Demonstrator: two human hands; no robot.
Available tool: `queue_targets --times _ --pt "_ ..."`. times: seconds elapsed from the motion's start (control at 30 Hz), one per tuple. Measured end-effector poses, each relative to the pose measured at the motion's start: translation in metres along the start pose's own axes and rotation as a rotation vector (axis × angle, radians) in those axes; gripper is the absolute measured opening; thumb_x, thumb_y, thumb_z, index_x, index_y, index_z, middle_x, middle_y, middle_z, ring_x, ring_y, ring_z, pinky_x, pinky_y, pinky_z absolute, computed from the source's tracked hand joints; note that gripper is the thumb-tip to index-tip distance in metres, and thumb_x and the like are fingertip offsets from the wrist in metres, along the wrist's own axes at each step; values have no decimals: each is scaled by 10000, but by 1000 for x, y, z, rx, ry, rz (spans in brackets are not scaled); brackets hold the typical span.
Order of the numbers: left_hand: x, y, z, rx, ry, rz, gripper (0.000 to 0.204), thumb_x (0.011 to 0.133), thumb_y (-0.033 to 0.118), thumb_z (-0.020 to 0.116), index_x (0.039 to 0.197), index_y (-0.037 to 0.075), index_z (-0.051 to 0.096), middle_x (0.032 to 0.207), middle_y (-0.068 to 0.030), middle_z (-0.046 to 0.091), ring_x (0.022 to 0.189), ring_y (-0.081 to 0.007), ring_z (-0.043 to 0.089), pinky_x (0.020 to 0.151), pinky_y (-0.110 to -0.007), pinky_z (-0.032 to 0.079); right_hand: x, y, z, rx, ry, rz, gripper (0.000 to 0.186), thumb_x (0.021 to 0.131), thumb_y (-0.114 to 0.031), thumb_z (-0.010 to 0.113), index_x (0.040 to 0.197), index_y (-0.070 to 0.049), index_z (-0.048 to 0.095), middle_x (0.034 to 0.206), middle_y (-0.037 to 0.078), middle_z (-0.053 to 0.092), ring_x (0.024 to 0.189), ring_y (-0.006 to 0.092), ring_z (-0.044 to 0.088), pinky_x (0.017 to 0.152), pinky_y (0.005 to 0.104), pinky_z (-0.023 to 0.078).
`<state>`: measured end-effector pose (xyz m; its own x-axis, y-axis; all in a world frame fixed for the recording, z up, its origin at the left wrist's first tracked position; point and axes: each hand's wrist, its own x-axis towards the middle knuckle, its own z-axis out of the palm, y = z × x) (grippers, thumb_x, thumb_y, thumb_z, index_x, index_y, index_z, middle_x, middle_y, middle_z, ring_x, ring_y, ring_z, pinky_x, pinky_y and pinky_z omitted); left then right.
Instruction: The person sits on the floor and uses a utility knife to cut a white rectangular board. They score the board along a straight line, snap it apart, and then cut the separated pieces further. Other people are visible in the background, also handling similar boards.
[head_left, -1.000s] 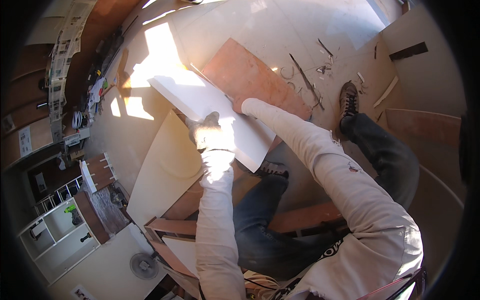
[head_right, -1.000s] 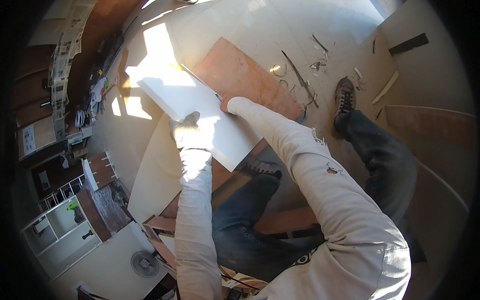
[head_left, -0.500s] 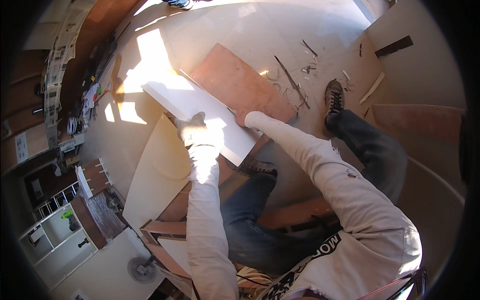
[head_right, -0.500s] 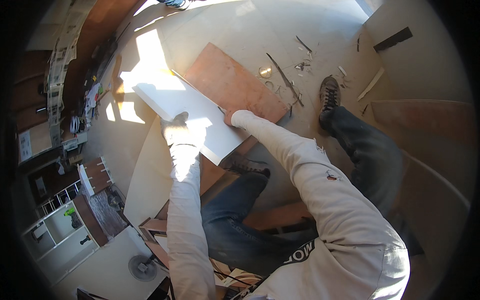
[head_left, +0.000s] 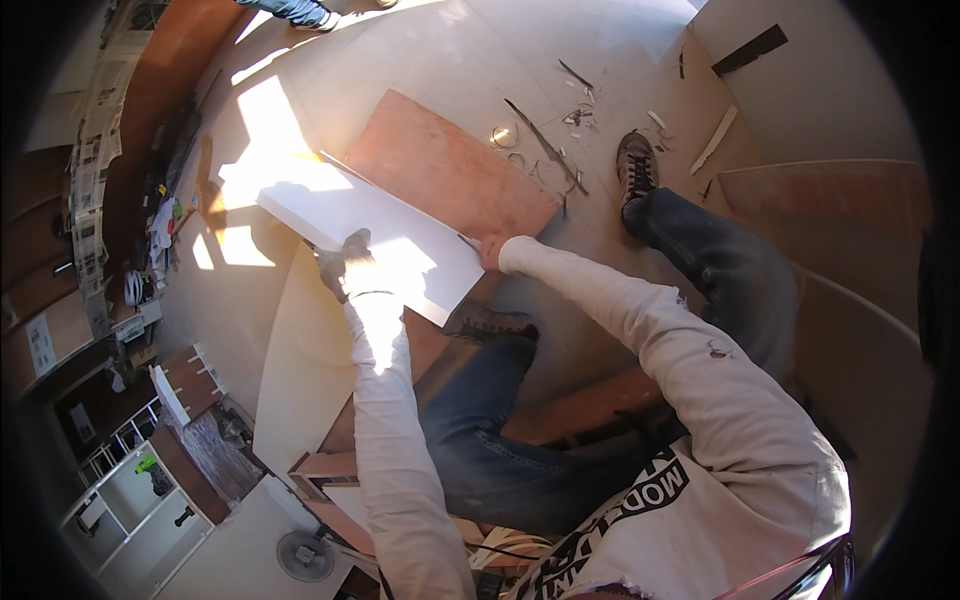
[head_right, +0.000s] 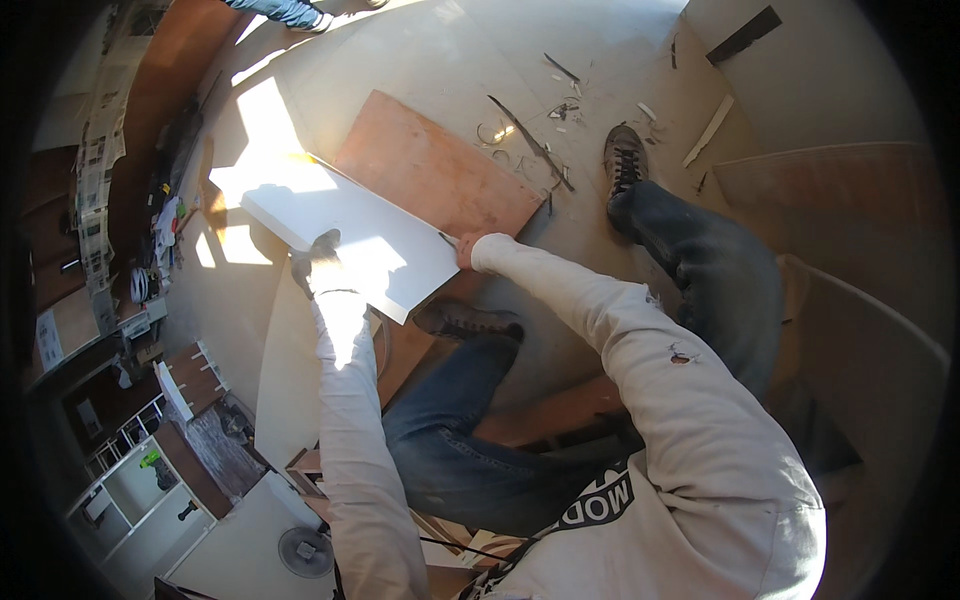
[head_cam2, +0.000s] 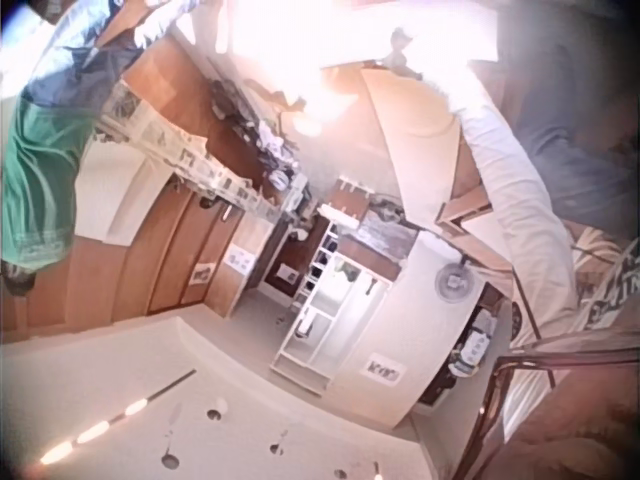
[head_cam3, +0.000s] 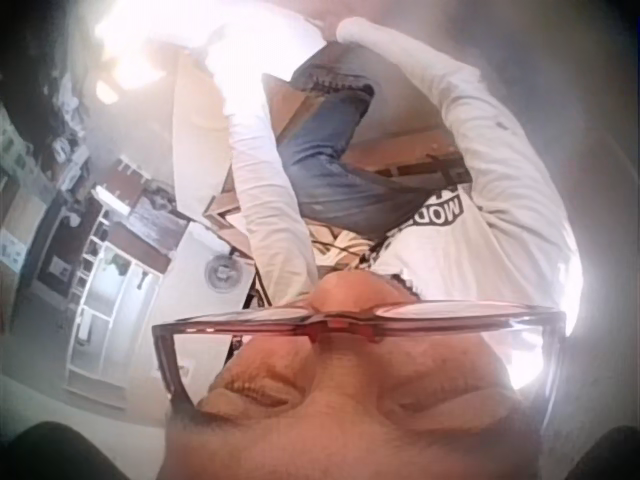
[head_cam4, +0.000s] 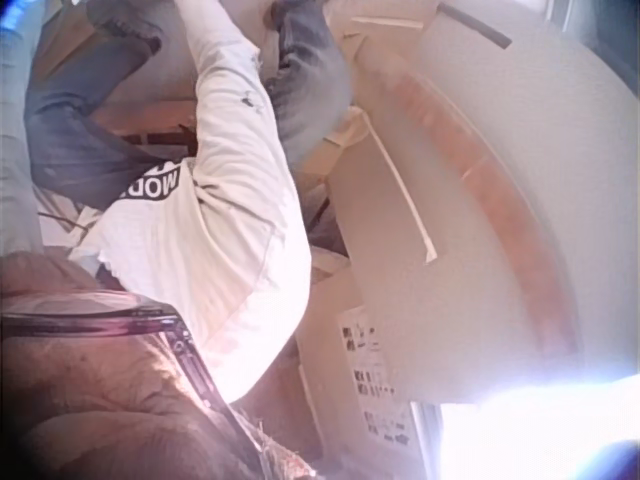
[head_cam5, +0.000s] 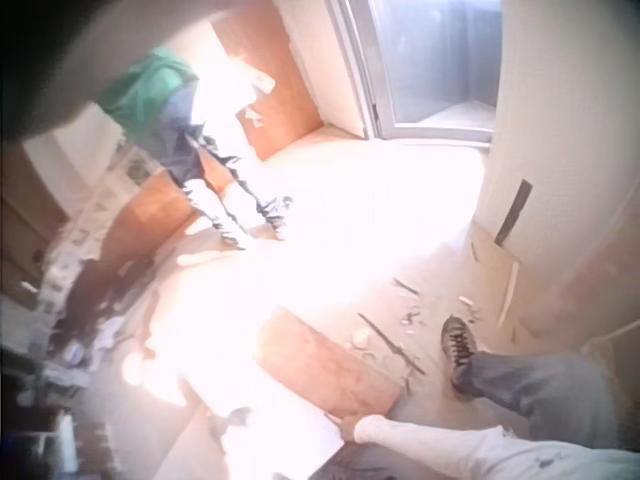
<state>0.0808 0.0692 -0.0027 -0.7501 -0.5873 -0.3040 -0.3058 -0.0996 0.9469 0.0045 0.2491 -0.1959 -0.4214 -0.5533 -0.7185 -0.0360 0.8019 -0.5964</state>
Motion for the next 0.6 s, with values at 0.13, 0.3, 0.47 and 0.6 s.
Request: queue_targets --times 0.13,0.3,0.47,0.6 --pt "6 0 -2 115 20 -75 302 881 294 645 934 4 579 729 -90 592 560 -203 574 520 -346 485 -9 19 8 -34 31 -45 454 967 -345 345 1180 -80 647 1229 174 627 1148 369 589 1011 433 458" --pt "2 -4 -12 93 115 -183 295 882 293 639 955 12 589 756 -89 595 589 -200 580 539 -343 491 -47 17 -3 -70 -129 -10 443 982 -335 346 1180 -70 642 1202 187 638 1116 372 608 986 440 477" --pt "-7 -8 -15 79 108 -162 300 867 293 650 956 12 596 776 -98 600 617 -210 587 561 -347 497 -69 19 -4 -13 -44 75 444 1003 -337 340 1120 -45 653 1108 250 655 975 418 658 881 480 527" --pt "-9 -6 -15 91 110 -147 304 855 293 659 957 12 602 792 -105 605 640 -219 594 579 -351 502 -62 27 10 -55 -36 35 439 1003 -336 341 1129 -49 649 1132 230 653 988 411 654 887 473 524"
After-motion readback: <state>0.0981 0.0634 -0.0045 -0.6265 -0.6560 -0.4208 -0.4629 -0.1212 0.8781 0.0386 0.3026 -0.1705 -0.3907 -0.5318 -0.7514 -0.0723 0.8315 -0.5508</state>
